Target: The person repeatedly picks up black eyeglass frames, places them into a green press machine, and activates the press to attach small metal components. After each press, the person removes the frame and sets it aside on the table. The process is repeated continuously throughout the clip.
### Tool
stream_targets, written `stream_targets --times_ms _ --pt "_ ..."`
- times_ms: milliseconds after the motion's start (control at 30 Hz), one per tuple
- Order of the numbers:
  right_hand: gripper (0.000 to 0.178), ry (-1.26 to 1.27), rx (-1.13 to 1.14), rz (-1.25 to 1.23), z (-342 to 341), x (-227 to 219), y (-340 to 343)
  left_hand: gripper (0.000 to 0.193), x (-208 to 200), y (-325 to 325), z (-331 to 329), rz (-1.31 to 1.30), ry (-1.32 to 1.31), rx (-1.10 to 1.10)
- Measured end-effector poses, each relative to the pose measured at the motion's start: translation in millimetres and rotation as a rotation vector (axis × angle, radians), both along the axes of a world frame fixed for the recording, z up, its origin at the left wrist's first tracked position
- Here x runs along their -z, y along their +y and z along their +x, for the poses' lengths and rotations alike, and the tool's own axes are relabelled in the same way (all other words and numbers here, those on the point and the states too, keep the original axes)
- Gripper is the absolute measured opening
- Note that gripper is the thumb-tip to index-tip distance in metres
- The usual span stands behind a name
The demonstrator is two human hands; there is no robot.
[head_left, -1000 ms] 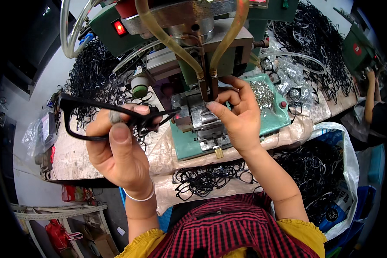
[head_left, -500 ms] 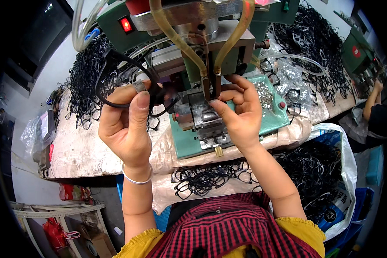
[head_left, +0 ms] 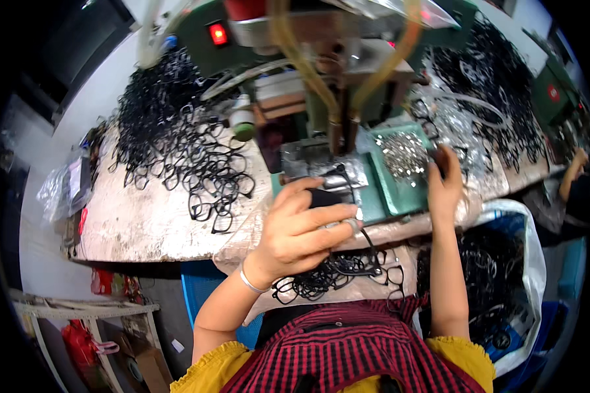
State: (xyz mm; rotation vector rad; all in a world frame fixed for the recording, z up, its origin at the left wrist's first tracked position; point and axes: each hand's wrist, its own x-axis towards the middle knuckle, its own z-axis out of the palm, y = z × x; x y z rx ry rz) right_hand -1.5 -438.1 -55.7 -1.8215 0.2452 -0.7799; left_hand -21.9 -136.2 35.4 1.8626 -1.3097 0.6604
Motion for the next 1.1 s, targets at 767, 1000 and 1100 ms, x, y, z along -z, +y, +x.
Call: stream_targets --times_ms 767,1000,1100 --pt "0.009 0.033 -0.005 -0.289 0.0 4.3 15.5 0.003 77.5 184.1 137.6 0.254 -0.119 -0.959" --pt "0.016 0.103 -0.173 -0.127 3.1 -17.7 28.5 0.045 122.5 374.8 133.6 0.243 0.619 -1.692" --pt "0.016 0.144 -0.147 -0.138 11.2 -10.5 29.3 0.036 166.4 273.5 141.7 0.078 0.446 -1.396"
